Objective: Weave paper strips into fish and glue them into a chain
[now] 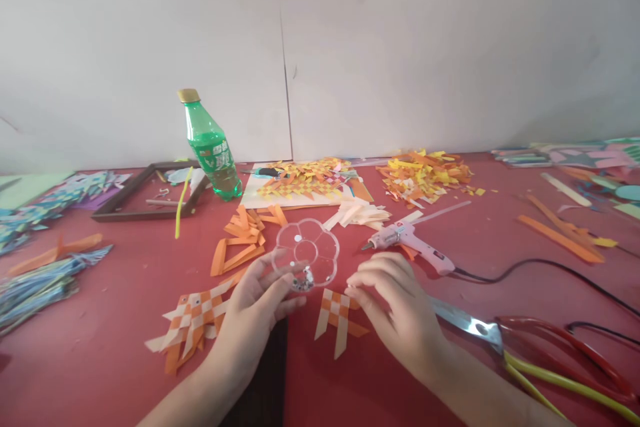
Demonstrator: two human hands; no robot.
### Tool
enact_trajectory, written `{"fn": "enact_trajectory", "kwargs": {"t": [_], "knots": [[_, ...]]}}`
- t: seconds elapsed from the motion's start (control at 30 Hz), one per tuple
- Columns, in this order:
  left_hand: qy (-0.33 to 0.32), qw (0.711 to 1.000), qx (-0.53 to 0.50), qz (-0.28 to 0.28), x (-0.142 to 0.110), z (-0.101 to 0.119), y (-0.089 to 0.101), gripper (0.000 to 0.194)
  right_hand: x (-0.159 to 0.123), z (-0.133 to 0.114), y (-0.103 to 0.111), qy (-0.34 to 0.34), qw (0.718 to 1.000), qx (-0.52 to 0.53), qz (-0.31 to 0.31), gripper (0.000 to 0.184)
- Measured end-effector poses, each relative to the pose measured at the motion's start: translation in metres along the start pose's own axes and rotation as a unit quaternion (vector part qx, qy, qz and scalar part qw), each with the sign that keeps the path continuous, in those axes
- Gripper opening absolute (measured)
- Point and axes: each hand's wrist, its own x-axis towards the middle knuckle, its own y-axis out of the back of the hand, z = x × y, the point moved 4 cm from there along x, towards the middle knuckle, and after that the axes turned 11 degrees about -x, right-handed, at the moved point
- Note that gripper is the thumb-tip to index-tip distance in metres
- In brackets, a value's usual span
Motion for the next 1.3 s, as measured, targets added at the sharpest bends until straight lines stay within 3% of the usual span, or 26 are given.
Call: {"fn": "enact_trajectory", "kwargs": {"t": [0.17, 0.37, 0.67, 0.8, 0.97, 1.1, 1.3], "knots": [[-0.010, 0.999, -0.023, 0.026, 0.005, 0.005, 0.003, 0.031, 0.000, 0.019, -0.010, -0.031, 0.989, -0.136, -0.044, 0.008], [-0.020, 0.998, -0.054, 0.034, 0.005, 0.004, 0.004, 0.023, -0.005, 0.023, -0.018, -0.053, 0.980, -0.164, -0.101, 0.012], [-0.018, 0.998, -0.052, 0.028, 0.004, 0.004, 0.001, 0.022, -0.003, 0.016, -0.017, -0.047, 0.982, -0.126, -0.134, 0.020], [-0.011, 0.999, -0.043, 0.030, 0.003, 0.002, 0.001, 0.024, 0.000, 0.013, -0.010, -0.039, 0.988, -0.111, -0.095, 0.017], [0.019, 0.999, 0.040, -0.002, -0.002, -0.001, -0.002, 0.043, 0.000, 0.012, -0.006, -0.032, 0.996, -0.074, -0.048, 0.015], [0.036, 0.997, 0.068, -0.007, -0.001, 0.000, -0.001, 0.044, -0.002, 0.005, -0.009, 0.001, 0.997, -0.001, -0.073, 0.029], [0.057, 0.994, 0.088, -0.035, 0.000, 0.002, -0.003, 0.047, -0.002, 0.001, -0.015, 0.026, 0.992, 0.042, -0.117, 0.012]]}}
